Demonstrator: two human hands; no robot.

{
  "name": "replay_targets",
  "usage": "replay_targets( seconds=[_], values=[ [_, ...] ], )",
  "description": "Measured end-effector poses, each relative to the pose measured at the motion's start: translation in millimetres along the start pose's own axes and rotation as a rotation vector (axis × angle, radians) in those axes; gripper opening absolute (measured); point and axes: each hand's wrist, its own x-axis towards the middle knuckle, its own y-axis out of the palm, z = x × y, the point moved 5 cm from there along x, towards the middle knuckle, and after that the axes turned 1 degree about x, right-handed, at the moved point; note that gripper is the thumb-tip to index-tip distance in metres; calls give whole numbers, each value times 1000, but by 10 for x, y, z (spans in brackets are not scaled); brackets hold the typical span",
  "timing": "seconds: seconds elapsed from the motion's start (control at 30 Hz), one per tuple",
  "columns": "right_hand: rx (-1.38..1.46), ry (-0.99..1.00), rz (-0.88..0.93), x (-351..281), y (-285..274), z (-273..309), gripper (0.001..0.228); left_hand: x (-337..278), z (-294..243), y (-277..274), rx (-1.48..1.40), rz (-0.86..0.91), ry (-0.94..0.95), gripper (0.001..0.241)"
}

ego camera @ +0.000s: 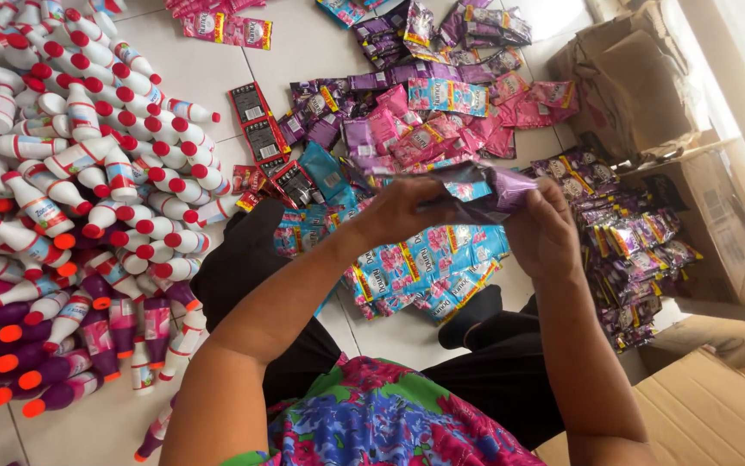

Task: The person sorts and stacks liquid product sachets into organized piles on the floor.

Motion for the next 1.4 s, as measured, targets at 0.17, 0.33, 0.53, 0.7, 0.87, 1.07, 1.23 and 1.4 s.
replay_targets(
  seconds=[0.17, 0.33, 0.53, 0.7, 0.87, 1.07, 1.23, 1.4],
  values=[
    [96, 198, -47, -64, -254, -591, 43, 2, -179, 85, -188, -21, -5, 21],
    [140, 316, -102, -155, -552, -1254, 61, 35, -24, 13, -298, -138, -87, 14],
    [-572, 140, -131, -144, -318, -1256, 41, 74, -86, -104, -324, -205, -95, 23],
    [-763, -74, -267, -330, -743, -973, 23, 196, -270, -291, -447, -48, -97, 37],
    [-383, -368, -162, -169, -84, -98, 27, 154, -83, -266, -239, 106, -20, 60],
    [51, -248, -217, -68, -278, 358, 54, 18, 613, 26, 179, 248, -231, 37],
    [300, -205, -291, 103, -24, 510, 62, 32, 482, 138, -206, 285, -315, 27],
    [264, 40, -263, 198, -26, -55, 52, 113, 283, 241, -675, 232, -250, 33]
  ],
)
